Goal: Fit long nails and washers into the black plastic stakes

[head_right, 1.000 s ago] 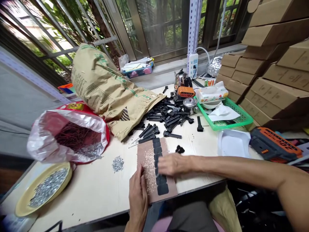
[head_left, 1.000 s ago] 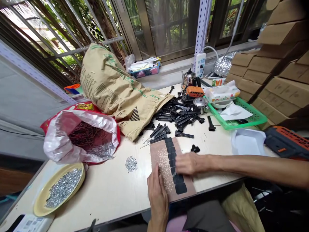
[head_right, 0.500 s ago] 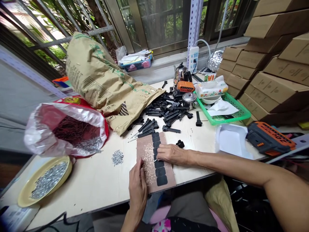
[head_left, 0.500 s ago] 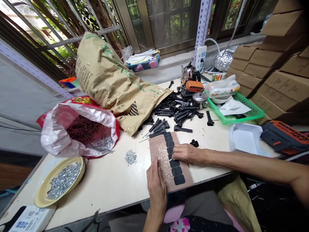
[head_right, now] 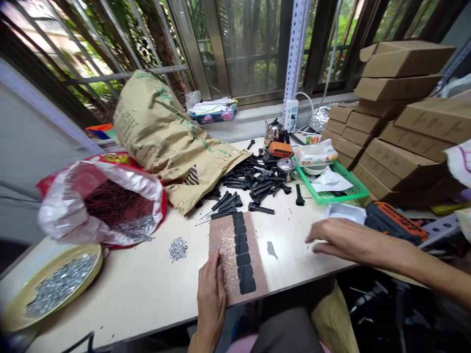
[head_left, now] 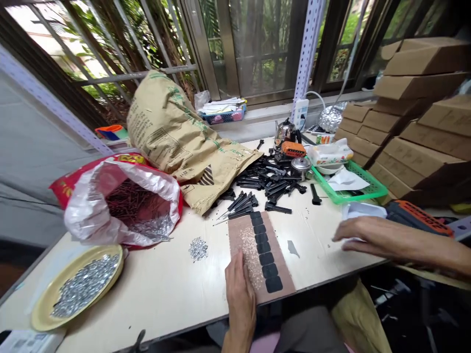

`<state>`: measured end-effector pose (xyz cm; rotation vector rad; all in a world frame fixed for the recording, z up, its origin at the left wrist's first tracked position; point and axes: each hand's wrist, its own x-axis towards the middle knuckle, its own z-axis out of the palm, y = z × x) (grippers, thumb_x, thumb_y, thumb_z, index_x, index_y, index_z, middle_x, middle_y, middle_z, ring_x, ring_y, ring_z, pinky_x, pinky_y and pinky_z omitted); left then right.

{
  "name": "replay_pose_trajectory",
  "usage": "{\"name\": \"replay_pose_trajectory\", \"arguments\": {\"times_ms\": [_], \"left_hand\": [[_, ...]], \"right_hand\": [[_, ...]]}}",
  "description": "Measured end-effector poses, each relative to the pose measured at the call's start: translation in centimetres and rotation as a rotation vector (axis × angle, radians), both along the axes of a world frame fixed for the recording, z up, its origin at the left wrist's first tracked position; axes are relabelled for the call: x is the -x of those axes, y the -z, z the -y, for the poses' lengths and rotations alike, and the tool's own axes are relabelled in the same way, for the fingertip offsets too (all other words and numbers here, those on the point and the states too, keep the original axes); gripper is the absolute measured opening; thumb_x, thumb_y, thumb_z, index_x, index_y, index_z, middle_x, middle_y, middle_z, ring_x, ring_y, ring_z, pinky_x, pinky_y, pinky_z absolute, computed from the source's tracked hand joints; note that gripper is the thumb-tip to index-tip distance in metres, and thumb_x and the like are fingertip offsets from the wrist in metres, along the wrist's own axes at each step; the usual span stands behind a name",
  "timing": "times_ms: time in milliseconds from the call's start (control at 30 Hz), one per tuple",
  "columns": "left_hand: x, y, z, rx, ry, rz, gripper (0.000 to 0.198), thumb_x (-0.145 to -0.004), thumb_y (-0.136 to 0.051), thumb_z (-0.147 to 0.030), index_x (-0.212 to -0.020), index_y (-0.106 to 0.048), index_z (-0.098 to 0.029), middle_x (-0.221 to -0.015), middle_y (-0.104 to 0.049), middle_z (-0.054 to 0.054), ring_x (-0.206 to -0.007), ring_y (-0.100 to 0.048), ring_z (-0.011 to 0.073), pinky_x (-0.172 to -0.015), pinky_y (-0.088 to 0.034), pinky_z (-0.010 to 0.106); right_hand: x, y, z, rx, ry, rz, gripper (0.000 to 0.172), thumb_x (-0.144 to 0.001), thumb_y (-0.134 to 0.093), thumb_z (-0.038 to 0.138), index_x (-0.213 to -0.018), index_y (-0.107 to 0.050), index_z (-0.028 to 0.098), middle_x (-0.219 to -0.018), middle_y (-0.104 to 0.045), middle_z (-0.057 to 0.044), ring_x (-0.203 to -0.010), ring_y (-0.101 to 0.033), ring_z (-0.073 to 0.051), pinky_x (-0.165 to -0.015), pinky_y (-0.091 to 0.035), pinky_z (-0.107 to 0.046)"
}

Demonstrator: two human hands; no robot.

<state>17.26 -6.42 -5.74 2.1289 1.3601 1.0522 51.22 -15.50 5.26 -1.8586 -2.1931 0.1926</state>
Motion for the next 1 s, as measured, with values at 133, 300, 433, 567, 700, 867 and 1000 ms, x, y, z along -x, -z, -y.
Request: {"name": "replay_pose_trajectory", "arguments": {"times_ms": [133,300,433,567,700,867,1000], "left_hand": [[0.0,-0.6,0.6,0.033,0.000,0.035,0.037,-0.092,-0.037,-0.021,-0.128,-0.049,-0.020,-0.122,-0.058,0.012,-0.114,-0.052,0.0221,-0.096,-0.045,0.043],[2.8,-2.3,-0.4,0.019,-0.030,0.011,0.033,-0.091,-0.041,-0.023,-0.120,-0.055,-0.020,-0.116,-0.060,0.010,-0.109,-0.054,0.0211,-0.091,-0.048,0.038],[7.8,-3.4,-3.9,-0.108,-0.233,-0.078,0.027,-0.089,-0.046,-0.030,-0.105,-0.065,-0.019,-0.098,-0.065,0.009,-0.094,-0.056,0.0244,-0.083,-0.048,0.042],[11.8,-3.1,-7.0,-0.075,-0.316,-0.185,0.027,-0.089,-0.045,-0.034,-0.099,-0.066,-0.020,-0.089,-0.065,0.008,-0.085,-0.054,0.0245,-0.076,-0.048,0.042],[12.9,-2.3,-7.9,-0.014,-0.265,-0.251,0.026,-0.090,-0.043,-0.031,-0.096,-0.066,-0.020,-0.086,-0.064,0.007,-0.084,-0.054,0.0233,-0.075,-0.048,0.039],[12.8,-2.0,-7.7,0.004,-0.238,-0.291,0.021,-0.089,-0.046,-0.029,-0.093,-0.064,-0.020,-0.085,-0.063,0.006,-0.083,-0.054,0.0217,-0.073,-0.048,0.036],[12.4,-1.8,-8.1,-0.028,-0.252,-0.329,0.023,-0.089,-0.044,-0.026,-0.098,-0.064,-0.020,-0.084,-0.060,0.006,-0.082,-0.054,0.0216,-0.071,-0.048,0.035]], "right_hand": [[8.5,-0.6,-10.8,0.028,-0.328,-0.087,0.025,-0.095,-0.041,0.031,-0.091,-0.065,0.023,-0.086,-0.064,-0.004,-0.078,-0.059,-0.015,-0.067,-0.041,-0.025],[16.9,3.2,-23.4,-0.140,-0.404,0.332,0.016,-0.090,-0.047,0.013,-0.088,-0.063,0.017,-0.089,-0.062,-0.007,-0.086,-0.052,-0.019,-0.067,-0.033,-0.028],[18.3,5.3,-28.3,-0.132,-0.530,0.385,0.016,-0.087,-0.051,0.012,-0.082,-0.065,0.018,-0.086,-0.063,-0.007,-0.086,-0.050,-0.019,-0.066,-0.030,-0.028],[18.7,6.0,-29.9,-0.121,-0.628,0.410,0.018,-0.088,-0.051,0.016,-0.077,-0.065,0.017,-0.079,-0.064,-0.007,-0.078,-0.052,-0.018,-0.064,-0.028,-0.029],[19.1,6.7,-29.9,-0.114,-0.668,0.407,0.019,-0.089,-0.049,0.019,-0.081,-0.065,0.018,-0.078,-0.065,-0.007,-0.070,-0.053,-0.016,-0.061,-0.026,-0.029],[18.2,7.5,-29.6,-0.122,-0.737,0.394,0.018,-0.090,-0.048,0.022,-0.083,-0.064,0.021,-0.081,-0.065,-0.004,-0.073,-0.053,-0.016,-0.066,-0.028,-0.029],[17.8,8.2,-29.8,-0.142,-0.745,0.391,0.019,-0.089,-0.047,0.013,-0.075,-0.061,0.017,-0.077,-0.062,-0.006,-0.075,-0.052,-0.017,-0.070,-0.029,-0.031]]}}
